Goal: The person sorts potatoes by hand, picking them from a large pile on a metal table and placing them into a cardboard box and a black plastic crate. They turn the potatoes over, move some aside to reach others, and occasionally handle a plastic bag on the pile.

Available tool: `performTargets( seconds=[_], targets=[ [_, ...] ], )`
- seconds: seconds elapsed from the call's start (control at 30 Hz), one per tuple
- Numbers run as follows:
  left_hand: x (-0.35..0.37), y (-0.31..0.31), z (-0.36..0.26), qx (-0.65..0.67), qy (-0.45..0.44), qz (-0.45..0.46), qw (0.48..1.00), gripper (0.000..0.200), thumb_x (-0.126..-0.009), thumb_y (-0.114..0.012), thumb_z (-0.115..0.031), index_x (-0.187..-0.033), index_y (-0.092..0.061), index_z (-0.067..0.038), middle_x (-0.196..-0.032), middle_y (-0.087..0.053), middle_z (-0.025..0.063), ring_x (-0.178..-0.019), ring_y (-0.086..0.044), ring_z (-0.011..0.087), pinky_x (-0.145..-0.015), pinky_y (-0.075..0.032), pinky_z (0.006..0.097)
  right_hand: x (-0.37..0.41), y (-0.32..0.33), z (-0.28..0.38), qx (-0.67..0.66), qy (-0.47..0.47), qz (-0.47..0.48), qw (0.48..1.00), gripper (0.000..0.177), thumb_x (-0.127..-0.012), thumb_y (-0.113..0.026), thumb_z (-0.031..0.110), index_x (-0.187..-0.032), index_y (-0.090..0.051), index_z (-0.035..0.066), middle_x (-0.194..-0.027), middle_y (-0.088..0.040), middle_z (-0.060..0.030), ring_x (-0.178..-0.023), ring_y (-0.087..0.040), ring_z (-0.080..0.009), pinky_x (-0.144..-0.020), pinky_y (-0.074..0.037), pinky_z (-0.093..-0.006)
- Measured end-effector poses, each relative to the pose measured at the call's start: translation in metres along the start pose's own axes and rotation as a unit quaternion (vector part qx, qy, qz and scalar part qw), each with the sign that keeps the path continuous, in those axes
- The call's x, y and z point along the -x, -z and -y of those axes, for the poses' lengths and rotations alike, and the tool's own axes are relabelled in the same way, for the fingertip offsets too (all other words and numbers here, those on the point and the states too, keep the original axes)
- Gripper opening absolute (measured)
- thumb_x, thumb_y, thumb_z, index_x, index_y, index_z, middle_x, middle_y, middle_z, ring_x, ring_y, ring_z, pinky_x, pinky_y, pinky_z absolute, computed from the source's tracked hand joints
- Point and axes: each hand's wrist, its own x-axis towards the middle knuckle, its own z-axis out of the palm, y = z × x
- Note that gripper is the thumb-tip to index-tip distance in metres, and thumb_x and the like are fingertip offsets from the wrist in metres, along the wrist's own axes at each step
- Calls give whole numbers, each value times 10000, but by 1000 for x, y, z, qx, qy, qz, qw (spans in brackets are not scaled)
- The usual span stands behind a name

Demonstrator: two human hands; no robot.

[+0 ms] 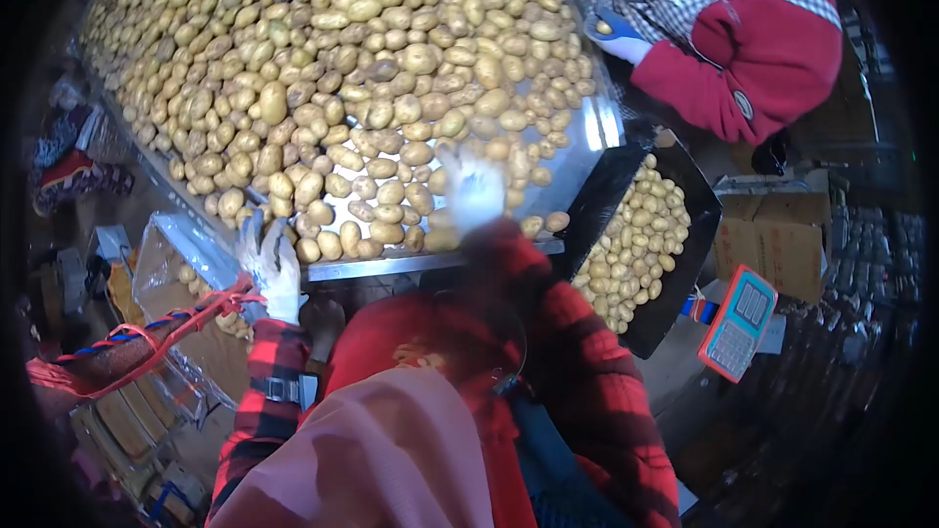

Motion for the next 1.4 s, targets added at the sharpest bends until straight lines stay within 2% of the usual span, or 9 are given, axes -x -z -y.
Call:
performTargets(
  seconds=[0.6,0.8,0.83,0.9,1.0,1.13,1.17,1.3,1.4],
  targets=[
    [12,16,-30,100,11,82,992,289,-900,-615,-84,-1182,-677,-80,-1273,-629,145,-1277,-531,365,-1134,-366,517,-68,10,-30,-275,-113,249,922,578,-839,-728,266,-1379,-591,113,-1269,-669,-170,-1086,-675,-333,-911,-539,-419],
    [26,32,-20,131,9,120,984,307,-882,-626,-70,-1186,-661,-61,-1201,-668,142,-1171,-591,365,-1089,-404,508,36,66,2,-869,-290,131,379,649,-935,-665,209,-1521,-411,93,-1364,-555,-114,-1271,-546,-306,-1034,-478,-475],
    [31,23,-28,90,-28,91,991,353,-861,-654,-80,-1214,-654,-75,-1245,-658,122,-1209,-575,362,-1101,-386,532,45,61,3,-869,-289,132,379,649,-935,-665,209,-1521,-411,93,-1364,-555,-114,-1271,-546,-306,-1034,-478,-475],
    [31,1,-44,9,-41,121,992,434,-840,-698,-229,-1255,-647,-114,-1297,-634,100,-1276,-525,353,-1113,-335,556,59,44,1,-602,-142,191,762,525,-919,-710,206,-1404,-555,80,-1367,-569,-119,-1282,-540,-304,-1062,-462,-451],
    [15,-16,-45,-26,-53,174,983,465,-812,-715,-323,-1232,-668,-130,-1255,-648,90,-1242,-528,360,-1072,-354,541,55,36,14,-458,42,158,874,440,-874,-763,184,-1278,-636,60,-1337,-585,-150,-1248,-561,-315,-1032,-479,-421],
    [-18,-6,-32,-65,-79,320,942,330,-755,-739,-342,-1029,-737,-157,-1139,-680,57,-1062,-611,306,-856,-454,489,62,13,31,-705,-283,216,613,434,-868,-764,114,-1278,-625,86,-1296,-597,-156,-1175,-595,-357,-986,-505,-434],
    [-23,-7,-33,-101,-98,337,931,275,-760,-740,-348,-986,-758,-192,-1057,-703,53,-1000,-639,300,-801,-460,481,67,14,34,-604,-133,204,759,397,-926,-698,103,-1311,-602,111,-1305,-590,-145,-1227,-567,-325,-1000,-503,-430],
    [-17,-53,-52,-377,-170,353,839,279,-744,-760,-383,-996,-785,-266,-959,-751,42,-985,-662,270,-862,-454,472,50,5,44,-618,-26,222,753,401,-977,-633,171,-1371,-561,147,-1404,-549,-136,-1331,-500,-280,-1120,-425,-410],
    [-48,-13,-53,-197,-123,456,859,318,-778,-752,-451,-1016,-790,-243,-994,-757,37,-1058,-662,270,-999,-396,434,45,-21,38,-808,10,242,538,421,-1025,-542,260,-1438,-513,183,-1550,-438,-126,-1460,-364,-255,-1255,-233,-414]
  ],
)
